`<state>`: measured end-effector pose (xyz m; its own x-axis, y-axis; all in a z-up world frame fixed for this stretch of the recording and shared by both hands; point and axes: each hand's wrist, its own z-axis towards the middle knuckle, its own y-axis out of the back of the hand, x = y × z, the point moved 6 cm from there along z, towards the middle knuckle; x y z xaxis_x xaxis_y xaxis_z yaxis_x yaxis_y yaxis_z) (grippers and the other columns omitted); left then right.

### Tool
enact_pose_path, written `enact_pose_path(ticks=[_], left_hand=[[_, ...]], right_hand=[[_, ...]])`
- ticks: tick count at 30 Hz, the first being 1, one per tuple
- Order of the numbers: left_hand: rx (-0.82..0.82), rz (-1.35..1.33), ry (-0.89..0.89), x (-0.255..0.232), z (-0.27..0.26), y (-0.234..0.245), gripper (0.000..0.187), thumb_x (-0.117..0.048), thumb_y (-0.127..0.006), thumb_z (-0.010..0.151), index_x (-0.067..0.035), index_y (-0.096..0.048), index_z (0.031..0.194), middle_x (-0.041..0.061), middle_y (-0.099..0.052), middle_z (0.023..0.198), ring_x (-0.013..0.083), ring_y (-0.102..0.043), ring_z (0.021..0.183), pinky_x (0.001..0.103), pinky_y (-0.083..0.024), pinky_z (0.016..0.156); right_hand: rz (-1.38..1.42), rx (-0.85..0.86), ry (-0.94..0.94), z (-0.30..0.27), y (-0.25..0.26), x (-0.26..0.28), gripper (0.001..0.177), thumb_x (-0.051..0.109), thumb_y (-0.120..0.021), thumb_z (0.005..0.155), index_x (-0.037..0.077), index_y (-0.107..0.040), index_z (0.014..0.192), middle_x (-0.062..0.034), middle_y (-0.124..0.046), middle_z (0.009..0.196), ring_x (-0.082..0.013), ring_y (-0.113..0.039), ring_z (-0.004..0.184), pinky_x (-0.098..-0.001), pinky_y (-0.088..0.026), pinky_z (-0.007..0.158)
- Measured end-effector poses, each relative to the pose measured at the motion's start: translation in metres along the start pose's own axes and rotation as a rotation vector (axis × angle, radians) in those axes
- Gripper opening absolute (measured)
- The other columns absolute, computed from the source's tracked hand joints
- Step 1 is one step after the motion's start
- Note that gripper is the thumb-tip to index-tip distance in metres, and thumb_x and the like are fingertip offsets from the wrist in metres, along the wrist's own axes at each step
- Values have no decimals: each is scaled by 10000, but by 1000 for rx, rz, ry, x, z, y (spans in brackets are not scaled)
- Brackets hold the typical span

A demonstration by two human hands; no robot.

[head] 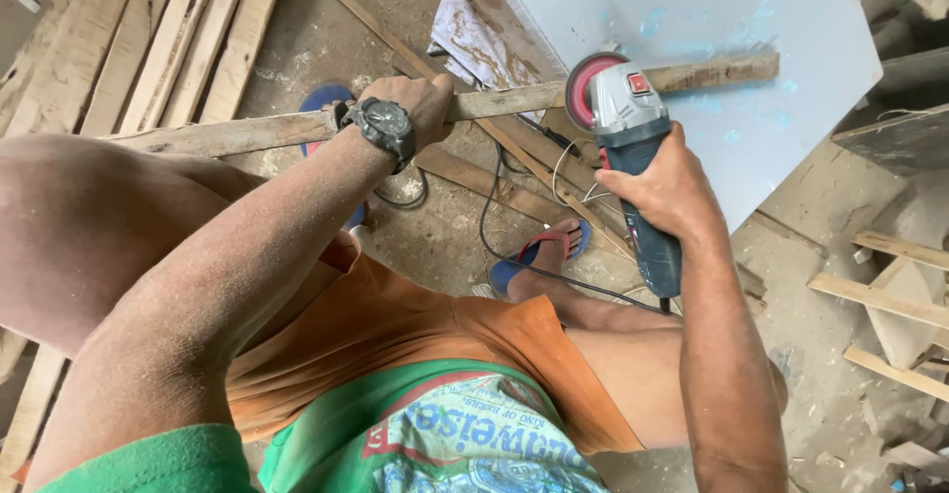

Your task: The person uses an angle grinder with a sanding disc to smooth the surface of a wooden plank. They hold the plank with their left hand and operate the tool with their right hand, moving it back and forth along the wood.

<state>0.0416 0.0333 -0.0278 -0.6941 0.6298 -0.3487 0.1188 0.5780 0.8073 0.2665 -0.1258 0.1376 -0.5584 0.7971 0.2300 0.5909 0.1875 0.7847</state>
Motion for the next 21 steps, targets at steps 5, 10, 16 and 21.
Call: enact_pose_path(ticks=[5, 10, 16, 21], left_hand=[[-28, -11, 6, 0, 0, 1, 376, -449, -595, 959, -87, -567, 1058, 178, -747, 826, 390, -765, 826, 525, -603, 746], [-58, -22, 19, 1, 4, -6, 346, -445, -543, 973, -106, -576, 1035, 153, -748, 804, 365, -767, 796, 493, -598, 720], [-47, -8, 20, -1, 3, -2, 328, -418, -578, 959, -102, -585, 1049, 160, -748, 809, 370, -766, 804, 498, -595, 733], [-35, 15, 37, -2, 0, -2, 356, -434, -599, 948, -96, -574, 1059, 165, -750, 823, 375, -764, 818, 499, -590, 719]], right_hand=[[98, -43, 60, 10, 17, -22, 686, 339, -909, 720, 31, -543, 1212, -227, -669, 1040, -396, -666, 1004, -524, -516, 797], [145, -194, 59, 46, 45, -86, 466, 313, -917, 759, 104, -651, 1080, -139, -687, 931, -292, -692, 885, -411, -535, 703], [62, -238, 29, 37, 41, -60, 638, 333, -936, 741, 38, -554, 1158, -201, -689, 991, -381, -699, 970, -492, -544, 761], [24, -13, 36, 6, 5, 18, 845, 405, -909, 676, 12, -476, 1286, -260, -674, 1155, -446, -659, 1111, -548, -524, 875]])
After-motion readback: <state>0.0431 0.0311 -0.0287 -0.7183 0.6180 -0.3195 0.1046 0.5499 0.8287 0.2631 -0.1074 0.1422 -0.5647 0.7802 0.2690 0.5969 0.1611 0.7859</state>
